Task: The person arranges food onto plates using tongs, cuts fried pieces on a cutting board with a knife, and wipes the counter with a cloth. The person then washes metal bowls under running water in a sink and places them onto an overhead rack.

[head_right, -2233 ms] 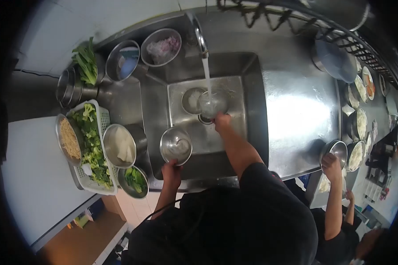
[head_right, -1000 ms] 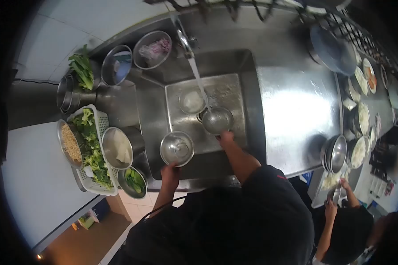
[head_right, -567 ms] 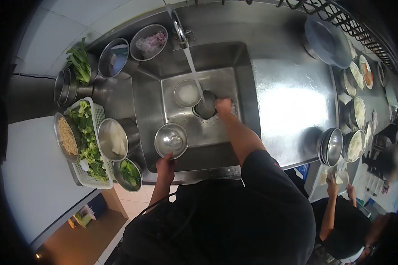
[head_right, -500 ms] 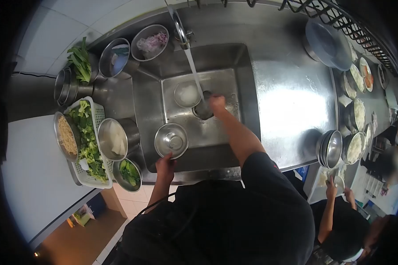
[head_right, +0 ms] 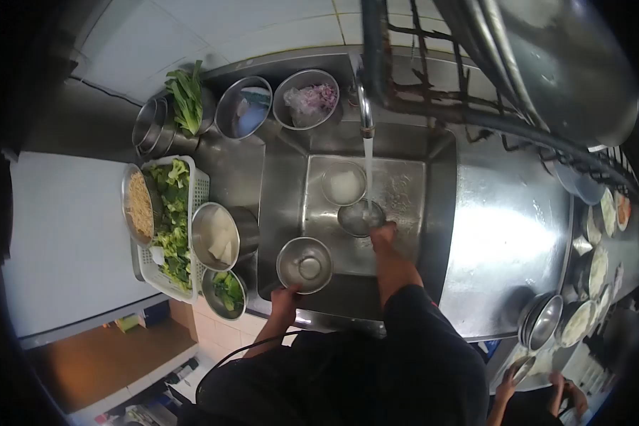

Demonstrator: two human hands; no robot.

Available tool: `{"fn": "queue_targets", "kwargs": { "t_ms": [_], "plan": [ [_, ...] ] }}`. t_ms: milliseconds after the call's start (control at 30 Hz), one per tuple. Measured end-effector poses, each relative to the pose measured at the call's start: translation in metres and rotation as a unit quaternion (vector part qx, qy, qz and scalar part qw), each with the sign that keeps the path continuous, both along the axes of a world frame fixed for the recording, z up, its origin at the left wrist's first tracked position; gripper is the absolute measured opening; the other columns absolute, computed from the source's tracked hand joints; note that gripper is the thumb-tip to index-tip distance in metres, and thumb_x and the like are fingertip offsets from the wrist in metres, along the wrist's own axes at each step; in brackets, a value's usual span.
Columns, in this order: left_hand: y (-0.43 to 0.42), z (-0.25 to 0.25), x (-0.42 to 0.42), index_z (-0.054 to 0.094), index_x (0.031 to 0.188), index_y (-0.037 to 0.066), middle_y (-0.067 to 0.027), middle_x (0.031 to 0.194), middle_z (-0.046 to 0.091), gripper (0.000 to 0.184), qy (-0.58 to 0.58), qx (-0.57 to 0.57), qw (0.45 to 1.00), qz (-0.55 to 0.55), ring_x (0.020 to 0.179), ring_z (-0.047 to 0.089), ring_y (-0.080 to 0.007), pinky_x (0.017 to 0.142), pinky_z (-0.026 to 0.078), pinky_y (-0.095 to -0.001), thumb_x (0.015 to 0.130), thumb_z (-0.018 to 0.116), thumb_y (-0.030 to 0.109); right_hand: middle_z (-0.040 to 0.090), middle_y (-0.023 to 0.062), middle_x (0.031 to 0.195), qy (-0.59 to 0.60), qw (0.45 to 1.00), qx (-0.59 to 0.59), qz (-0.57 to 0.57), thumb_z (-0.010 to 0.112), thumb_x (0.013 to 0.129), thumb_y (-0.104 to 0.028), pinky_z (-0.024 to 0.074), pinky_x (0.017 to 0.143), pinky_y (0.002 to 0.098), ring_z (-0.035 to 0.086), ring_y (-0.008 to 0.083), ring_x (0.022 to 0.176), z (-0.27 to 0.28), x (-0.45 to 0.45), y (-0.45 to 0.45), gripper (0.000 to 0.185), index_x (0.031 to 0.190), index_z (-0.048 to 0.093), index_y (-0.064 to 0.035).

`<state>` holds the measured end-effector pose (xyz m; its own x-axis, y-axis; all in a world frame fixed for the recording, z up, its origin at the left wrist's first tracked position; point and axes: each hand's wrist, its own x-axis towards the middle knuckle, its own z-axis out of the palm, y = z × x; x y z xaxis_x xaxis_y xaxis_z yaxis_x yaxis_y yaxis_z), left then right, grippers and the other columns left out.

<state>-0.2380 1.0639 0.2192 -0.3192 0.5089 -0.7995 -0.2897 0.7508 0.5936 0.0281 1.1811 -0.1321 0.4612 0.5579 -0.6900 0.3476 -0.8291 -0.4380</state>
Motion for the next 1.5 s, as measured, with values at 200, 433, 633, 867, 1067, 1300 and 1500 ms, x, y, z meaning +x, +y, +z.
{"fn": "queue_targets", "kwargs": {
  "t_ms": [200, 433, 633, 867, 1067, 1300, 1500],
  "plan": [
    [-0.007, -0.009, 0.0, 0.066, 0.096, -0.006, -0.0104, 0.087, 0.067, 0.024, -0.002, 0.016, 1.0, 0.022, 0.076, 0.063, -0.0166, 0.066, 0.05, -0.0307, 0.079, 0.073, 0.009, 0.068, 0.0191, 0.1, -0.108, 0.94, 0.068, 0.316, 0.073, 0.077, -0.018, 0.0529, 0.085, 0.04, 0.068, 0.0325, 0.089, 0.112, 0.007, 0.04, 0.03, 0.103, 0.066, -0.0057],
    [0.0, -0.03, -0.014, 0.063, 0.084, 0.0, -0.0037, 0.077, 0.06, 0.009, 0.073, 0.106, 0.979, -0.16, 0.066, 0.057, -0.0127, 0.057, 0.046, -0.0297, 0.079, 0.07, 0.003, 0.061, 0.0093, 0.107, -0.207, 0.859, 0.307, 0.354, 0.067, 0.07, -0.006, 0.0549, 0.079, 0.0433, 0.06, 0.0324, 0.104, 0.254, 0.032, 0.035, 0.035, 0.105, 0.064, -0.012],
    [0.094, -0.003, 0.043, 0.063, 0.097, 0.005, -0.0044, 0.087, 0.064, 0.018, 0.018, 0.08, 0.991, -0.104, 0.07, 0.058, -0.0136, 0.059, 0.051, -0.0294, 0.081, 0.07, 0.003, 0.057, 0.005, 0.098, -0.311, 0.823, 0.437, 0.188, 0.063, 0.072, -0.008, 0.0554, 0.066, 0.0409, 0.058, 0.0289, 0.096, 0.365, 0.102, -0.046, 0.017, 0.088, 0.06, -0.0124],
    [0.227, 0.029, 0.128, 0.05, 0.066, 0.003, -0.0116, 0.086, 0.063, 0.023, 0.254, 0.34, 0.797, -0.43, 0.081, 0.058, -0.0224, 0.072, 0.044, -0.0347, 0.075, 0.071, 0.005, 0.057, 0.0087, 0.088, -0.199, 0.635, 0.615, -0.423, 0.057, 0.078, 0.006, 0.0556, 0.061, 0.0345, 0.061, 0.0208, 0.075, 0.416, 0.213, -0.157, 0.015, 0.09, 0.054, -0.0019],
    [0.292, 0.057, 0.186, 0.054, 0.065, -0.001, -0.0216, 0.101, 0.062, 0.021, 0.41, 0.447, 0.549, -0.576, 0.107, 0.056, -0.039, 0.091, 0.044, -0.0471, 0.073, 0.072, 0.009, 0.057, 0.0071, 0.095, -0.004, 0.465, 0.622, -0.63, 0.064, 0.093, -0.012, 0.0599, 0.065, 0.0329, 0.065, 0.0188, 0.077, 0.461, 0.235, -0.204, 0.018, 0.103, 0.052, -0.0039],
    [0.339, 0.009, 0.166, 0.064, 0.092, 0.005, -0.0112, 0.102, 0.062, 0.016, 0.182, 0.366, 0.791, -0.454, 0.097, 0.059, -0.0287, 0.086, 0.047, -0.0426, 0.076, 0.066, 0.006, 0.058, 0.0012, 0.076, 0.15, 0.748, 0.506, -0.404, 0.066, 0.093, -0.016, 0.0478, 0.06, 0.0259, 0.056, 0.0087, 0.069, 0.426, 0.131, -0.103, 0.02, 0.082, 0.054, -0.0057],
    [0.217, -0.013, 0.093, 0.061, 0.09, 0.008, -0.0057, 0.093, 0.064, 0.011, 0.027, 0.108, 0.935, -0.336, 0.085, 0.063, -0.0186, 0.071, 0.052, -0.0352, 0.08, 0.067, 0.006, 0.059, 0.0005, 0.074, 0.32, 0.843, 0.381, -0.207, 0.065, 0.092, -0.008, 0.0474, 0.059, 0.0239, 0.056, 0.0076, 0.065, 0.411, 0.051, -0.005, 0.016, 0.08, 0.054, -0.0059]
  ]
}}
